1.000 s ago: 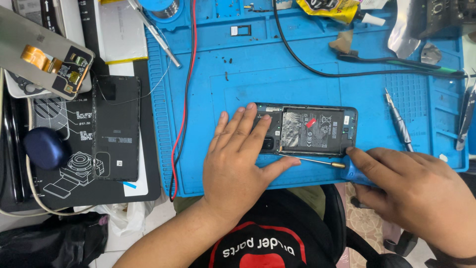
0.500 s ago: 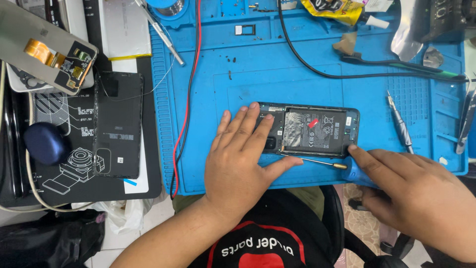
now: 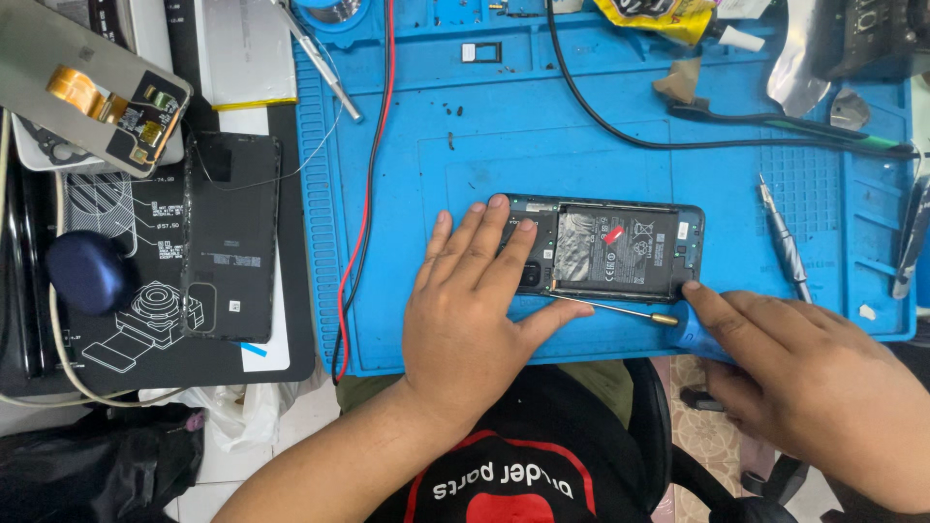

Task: The person uses a blue electric screwdriver to remove screws from the back of a disassembled smartphone. The person then picks up the detached back cover and uses the screwdriver on it.

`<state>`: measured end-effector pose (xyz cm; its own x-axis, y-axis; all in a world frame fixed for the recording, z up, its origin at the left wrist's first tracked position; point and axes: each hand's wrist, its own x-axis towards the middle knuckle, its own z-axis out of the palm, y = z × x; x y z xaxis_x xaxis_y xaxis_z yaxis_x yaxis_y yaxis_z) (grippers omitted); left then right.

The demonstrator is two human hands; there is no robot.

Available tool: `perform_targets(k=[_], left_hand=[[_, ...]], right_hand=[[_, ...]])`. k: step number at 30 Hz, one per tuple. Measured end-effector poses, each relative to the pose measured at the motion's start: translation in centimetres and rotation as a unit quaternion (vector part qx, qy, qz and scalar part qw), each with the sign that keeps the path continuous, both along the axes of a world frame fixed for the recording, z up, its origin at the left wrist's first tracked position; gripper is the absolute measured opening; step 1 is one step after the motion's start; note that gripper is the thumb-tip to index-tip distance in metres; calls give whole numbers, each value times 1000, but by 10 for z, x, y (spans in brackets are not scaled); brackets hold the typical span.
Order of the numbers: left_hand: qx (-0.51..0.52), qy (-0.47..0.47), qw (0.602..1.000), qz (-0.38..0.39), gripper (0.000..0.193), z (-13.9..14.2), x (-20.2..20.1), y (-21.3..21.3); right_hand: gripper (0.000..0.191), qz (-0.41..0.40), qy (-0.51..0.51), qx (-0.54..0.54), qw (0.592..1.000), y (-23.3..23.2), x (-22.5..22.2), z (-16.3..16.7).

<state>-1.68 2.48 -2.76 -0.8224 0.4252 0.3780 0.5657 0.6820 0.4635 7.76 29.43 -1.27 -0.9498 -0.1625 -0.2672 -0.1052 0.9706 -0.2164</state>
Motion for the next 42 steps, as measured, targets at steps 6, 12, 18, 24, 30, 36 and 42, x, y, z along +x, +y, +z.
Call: perform_targets(k=[6,12,18,24,30,36,42], left_hand=[[4,4,1000,3,75,1,4,1],[6,3,1000,2,75,2,4,1],[5,1,1000,4,75,2,5,2],[0,-4,1000,7,75,3,6,4],[2,0,1000,8,75,4,7,4],[2,3,1000,5,76,5,8,3],[3,4,1000,1,76,6,6,3]], right_hand=[[83,9,16,-18,1000,-1,3,3],[83,21,23,-22,999,0,3,1],[85,33,51,-23,998,1,8,0],[86,24,51,-27,998,3,8,0],[82,25,58,-27,998,2,11,1],[84,19,36,-30,999,3,9,1],[88,9,8,-6,1000,2,7,2]])
